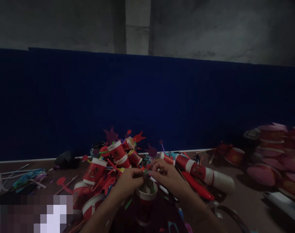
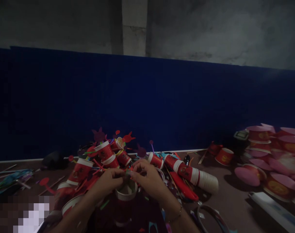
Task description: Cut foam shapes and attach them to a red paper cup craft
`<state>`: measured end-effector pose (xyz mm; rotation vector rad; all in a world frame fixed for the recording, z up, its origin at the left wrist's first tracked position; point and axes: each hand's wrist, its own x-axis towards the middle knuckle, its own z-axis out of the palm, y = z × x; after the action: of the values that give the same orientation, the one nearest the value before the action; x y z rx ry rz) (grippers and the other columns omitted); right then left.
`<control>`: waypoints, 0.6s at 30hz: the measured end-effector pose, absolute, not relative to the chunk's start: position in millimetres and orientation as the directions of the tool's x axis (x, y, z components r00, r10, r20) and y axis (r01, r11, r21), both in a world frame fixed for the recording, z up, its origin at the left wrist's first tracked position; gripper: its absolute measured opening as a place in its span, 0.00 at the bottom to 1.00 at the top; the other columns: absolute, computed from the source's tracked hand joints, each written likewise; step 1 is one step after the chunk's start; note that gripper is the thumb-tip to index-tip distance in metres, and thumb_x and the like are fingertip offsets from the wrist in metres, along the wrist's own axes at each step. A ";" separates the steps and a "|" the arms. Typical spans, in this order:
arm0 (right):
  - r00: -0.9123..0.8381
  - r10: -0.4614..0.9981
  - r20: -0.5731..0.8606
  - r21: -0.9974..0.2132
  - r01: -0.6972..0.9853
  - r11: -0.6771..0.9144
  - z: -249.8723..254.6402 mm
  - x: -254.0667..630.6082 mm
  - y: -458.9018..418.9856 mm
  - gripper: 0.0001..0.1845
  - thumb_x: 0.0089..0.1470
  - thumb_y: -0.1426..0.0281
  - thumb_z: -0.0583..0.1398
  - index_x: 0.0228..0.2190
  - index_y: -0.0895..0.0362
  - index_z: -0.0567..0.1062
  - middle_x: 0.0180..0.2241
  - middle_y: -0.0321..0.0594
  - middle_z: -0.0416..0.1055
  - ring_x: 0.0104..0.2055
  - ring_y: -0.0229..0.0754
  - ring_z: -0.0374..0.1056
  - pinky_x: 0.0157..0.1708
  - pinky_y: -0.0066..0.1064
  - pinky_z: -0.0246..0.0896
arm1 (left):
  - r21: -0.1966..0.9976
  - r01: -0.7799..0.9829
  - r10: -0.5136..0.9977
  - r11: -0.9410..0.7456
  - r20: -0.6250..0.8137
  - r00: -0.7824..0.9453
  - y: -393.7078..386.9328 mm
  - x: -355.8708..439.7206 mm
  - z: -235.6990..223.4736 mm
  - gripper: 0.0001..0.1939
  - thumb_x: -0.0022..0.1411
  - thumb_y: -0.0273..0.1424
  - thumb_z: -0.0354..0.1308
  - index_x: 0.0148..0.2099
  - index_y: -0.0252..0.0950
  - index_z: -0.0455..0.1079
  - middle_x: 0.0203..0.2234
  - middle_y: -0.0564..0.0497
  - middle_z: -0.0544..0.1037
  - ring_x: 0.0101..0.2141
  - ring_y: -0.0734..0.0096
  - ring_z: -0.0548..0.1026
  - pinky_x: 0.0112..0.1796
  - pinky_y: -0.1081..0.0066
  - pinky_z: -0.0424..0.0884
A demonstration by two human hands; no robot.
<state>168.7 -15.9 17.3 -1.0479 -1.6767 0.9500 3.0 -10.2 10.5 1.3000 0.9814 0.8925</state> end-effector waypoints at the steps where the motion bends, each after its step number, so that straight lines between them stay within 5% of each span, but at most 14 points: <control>1: -0.237 0.929 0.286 -0.904 0.253 0.343 17.9 168.6 -16.4 0.08 0.48 0.67 0.60 0.21 0.57 0.69 0.35 0.39 0.67 0.32 0.39 0.64 0.30 0.29 0.59 | 0.997 0.016 0.933 0.079 -0.080 0.352 -11.2 3.4 11.3 0.05 0.41 0.26 0.55 0.22 0.31 0.71 0.14 0.57 0.68 0.18 0.79 0.61 0.23 0.77 0.56; 18: -0.189 0.942 0.277 -0.857 0.394 0.331 21.2 165.2 -20.5 0.04 0.41 0.74 0.60 0.18 0.58 0.70 0.33 0.41 0.69 0.36 0.44 0.67 0.32 0.30 0.59 | 0.997 0.010 0.898 0.073 -0.070 0.433 -17.8 6.0 14.3 0.09 0.41 0.29 0.61 0.29 0.30 0.77 0.16 0.54 0.74 0.22 0.74 0.67 0.26 0.76 0.59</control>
<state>165.2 -20.5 21.2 -1.1974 -1.7509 0.8153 6.0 -17.8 14.3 1.3303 0.9036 0.8267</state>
